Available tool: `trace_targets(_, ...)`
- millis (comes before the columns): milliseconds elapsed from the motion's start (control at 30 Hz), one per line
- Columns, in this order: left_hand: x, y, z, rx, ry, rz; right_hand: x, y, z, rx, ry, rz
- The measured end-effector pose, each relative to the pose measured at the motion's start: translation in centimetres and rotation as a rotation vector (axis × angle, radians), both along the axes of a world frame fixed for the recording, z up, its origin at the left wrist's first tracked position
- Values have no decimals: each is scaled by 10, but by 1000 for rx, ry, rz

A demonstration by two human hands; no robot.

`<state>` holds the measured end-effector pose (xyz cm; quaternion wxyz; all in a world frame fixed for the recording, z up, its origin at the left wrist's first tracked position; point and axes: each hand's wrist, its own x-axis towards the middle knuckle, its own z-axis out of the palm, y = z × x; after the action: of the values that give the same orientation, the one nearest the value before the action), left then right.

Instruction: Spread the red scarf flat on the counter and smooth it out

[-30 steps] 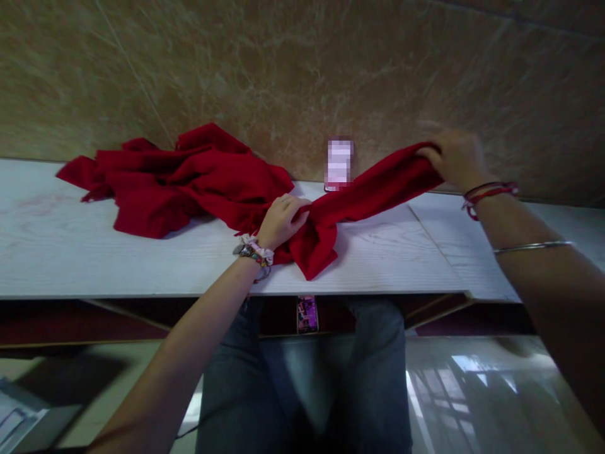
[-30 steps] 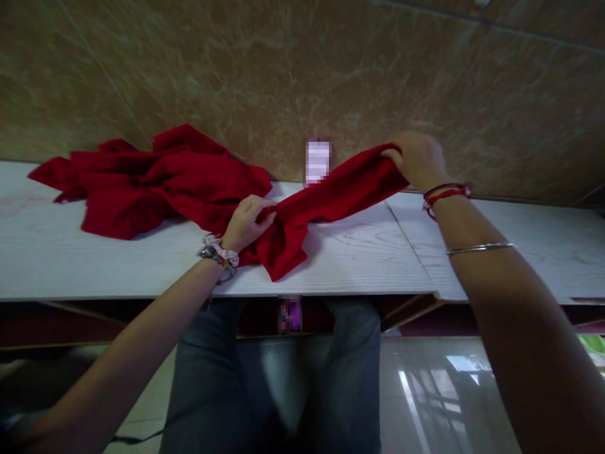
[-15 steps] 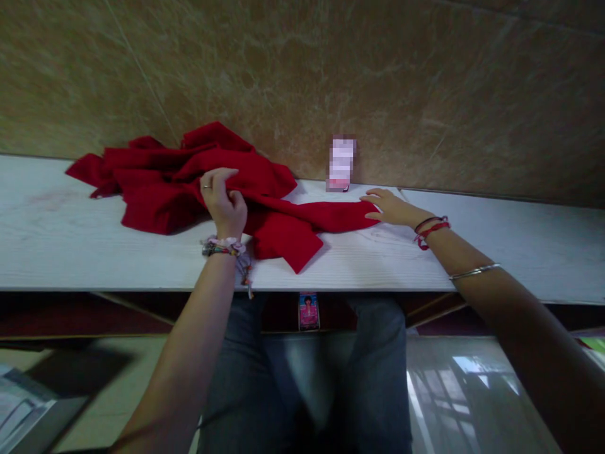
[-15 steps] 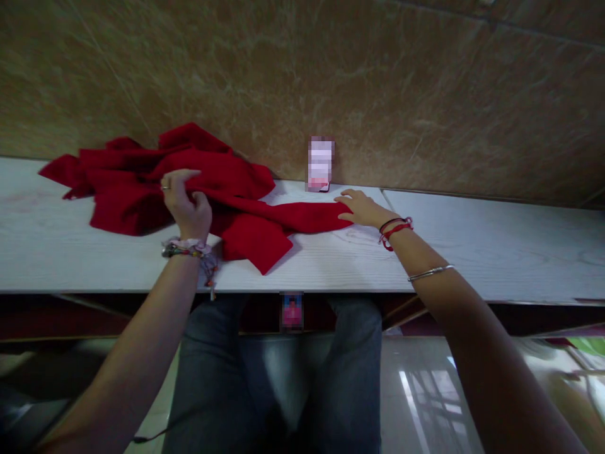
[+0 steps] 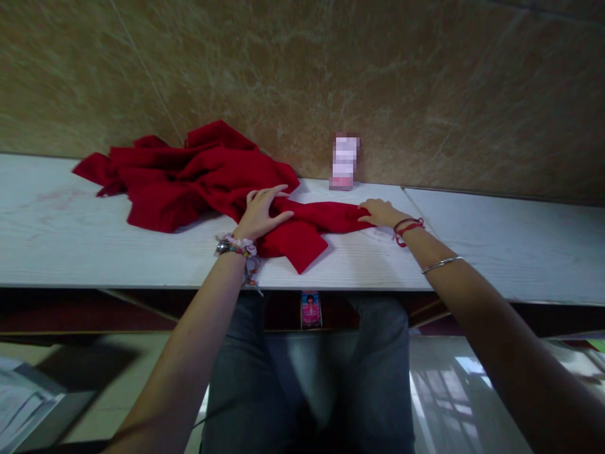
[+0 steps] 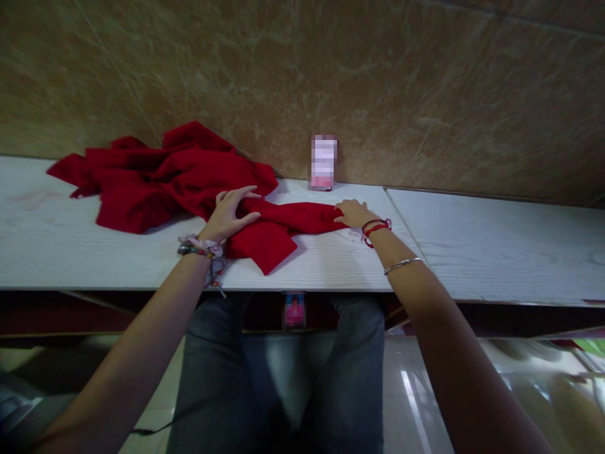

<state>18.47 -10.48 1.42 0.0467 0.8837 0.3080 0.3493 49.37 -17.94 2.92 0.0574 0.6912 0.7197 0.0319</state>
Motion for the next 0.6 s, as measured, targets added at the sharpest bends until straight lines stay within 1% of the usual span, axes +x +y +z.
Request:
trace_targets(67, 1, -2, 1, -8, 16, -38, -5, -5, 4, -39, -20, -32)
trace_targets(167, 3, -2, 1, 5, 22, -60, -6, -11, 8, -65, -70, -56)
trace_targets(233, 4, -2, 0, 27, 25, -69, -2, -14, 11, -37, -124, -80)
trace_targets(300, 6, 0, -2, 53, 30, -90, 8, -18, 20, 26, -186, -127)
trace_targets(367, 9, 3, -4, 76, 38, -117, 23, -25, 34, 116, -238, -198)
trace_targets(433, 13, 6, -7, 87, 52, -141, 41, -32, 53, 227, -278, -295)
trace_targets(533, 16, 12, -14, 87, 85, -168, 66, -43, 82, 480, -325, -504)
trace_targets(600, 17, 15, -20, 81, 104, -189, 75, -48, 95, 666, -324, -621)
